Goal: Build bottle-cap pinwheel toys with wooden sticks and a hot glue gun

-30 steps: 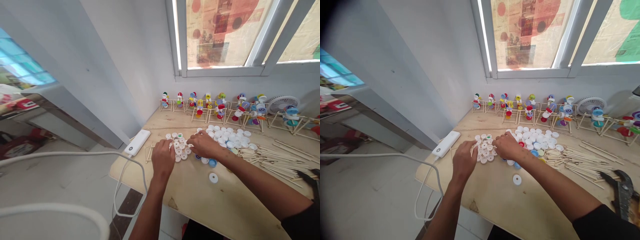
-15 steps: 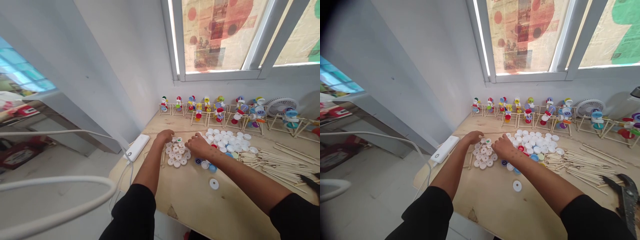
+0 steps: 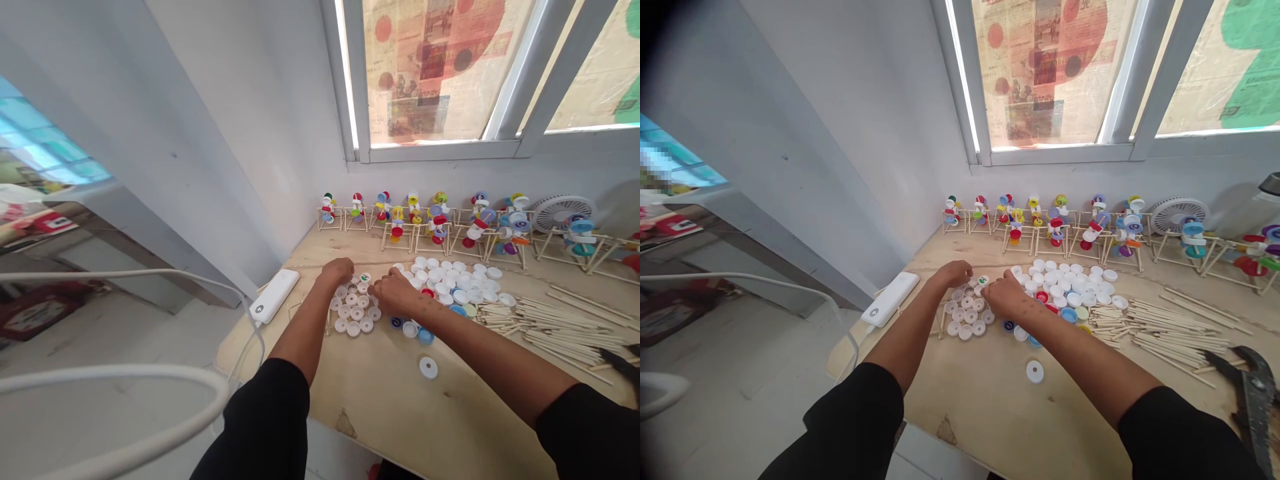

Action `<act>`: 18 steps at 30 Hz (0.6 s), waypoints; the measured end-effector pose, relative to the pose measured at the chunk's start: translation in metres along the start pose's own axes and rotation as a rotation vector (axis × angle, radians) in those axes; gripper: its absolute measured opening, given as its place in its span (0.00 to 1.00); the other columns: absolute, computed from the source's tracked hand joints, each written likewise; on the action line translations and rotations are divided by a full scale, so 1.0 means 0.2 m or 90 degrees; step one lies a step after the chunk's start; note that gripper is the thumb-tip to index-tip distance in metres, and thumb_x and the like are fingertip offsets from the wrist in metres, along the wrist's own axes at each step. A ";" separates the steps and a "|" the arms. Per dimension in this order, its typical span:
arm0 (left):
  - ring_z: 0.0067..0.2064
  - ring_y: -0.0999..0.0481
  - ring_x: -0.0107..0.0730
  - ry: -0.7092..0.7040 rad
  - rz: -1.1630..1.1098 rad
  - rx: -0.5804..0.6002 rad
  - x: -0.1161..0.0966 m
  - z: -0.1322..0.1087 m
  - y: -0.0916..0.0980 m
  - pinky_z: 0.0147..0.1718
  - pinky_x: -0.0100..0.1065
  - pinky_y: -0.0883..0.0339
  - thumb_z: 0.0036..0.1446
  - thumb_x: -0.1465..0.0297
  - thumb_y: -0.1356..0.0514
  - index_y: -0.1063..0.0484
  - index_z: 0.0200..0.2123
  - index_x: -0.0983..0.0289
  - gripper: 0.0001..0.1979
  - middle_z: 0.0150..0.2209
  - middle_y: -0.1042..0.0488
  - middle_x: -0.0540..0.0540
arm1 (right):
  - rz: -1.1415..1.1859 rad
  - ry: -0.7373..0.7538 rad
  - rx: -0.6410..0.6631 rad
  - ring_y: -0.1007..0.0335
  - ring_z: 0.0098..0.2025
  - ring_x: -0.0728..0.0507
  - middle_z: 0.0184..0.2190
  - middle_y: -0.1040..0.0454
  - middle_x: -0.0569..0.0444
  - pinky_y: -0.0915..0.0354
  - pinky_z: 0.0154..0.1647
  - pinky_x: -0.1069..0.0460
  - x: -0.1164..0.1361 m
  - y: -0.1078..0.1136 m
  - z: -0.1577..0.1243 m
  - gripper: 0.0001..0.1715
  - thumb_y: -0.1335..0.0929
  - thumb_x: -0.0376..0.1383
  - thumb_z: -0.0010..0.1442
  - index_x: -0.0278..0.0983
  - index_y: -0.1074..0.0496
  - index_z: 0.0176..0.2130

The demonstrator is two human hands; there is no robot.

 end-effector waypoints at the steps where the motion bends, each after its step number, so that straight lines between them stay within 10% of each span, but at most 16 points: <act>1: 0.47 0.29 0.35 0.005 0.005 0.000 0.00 0.01 0.01 0.44 0.43 0.31 0.59 0.64 0.44 0.34 0.49 0.63 0.16 0.49 0.31 0.57 | 0.001 -0.002 0.000 0.30 0.40 0.40 0.37 0.24 0.45 0.51 0.42 0.46 0.00 0.00 0.00 0.10 0.34 0.27 0.53 0.36 0.28 0.38; 18: 0.47 0.29 0.36 0.082 0.000 -0.094 -0.04 -0.07 0.10 0.44 0.43 0.31 0.59 0.64 0.44 0.34 0.50 0.64 0.17 0.49 0.31 0.58 | 0.061 -0.034 -0.063 0.29 0.38 0.40 0.37 0.24 0.47 0.48 0.40 0.48 0.01 0.07 -0.06 0.08 0.33 0.30 0.55 0.35 0.28 0.38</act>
Point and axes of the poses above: each hand's wrist, its own z-axis towards the middle knuckle, its own y-axis out of the back of the hand, x = y × z, the point moved 6 cm from there along z, towards the middle knuckle
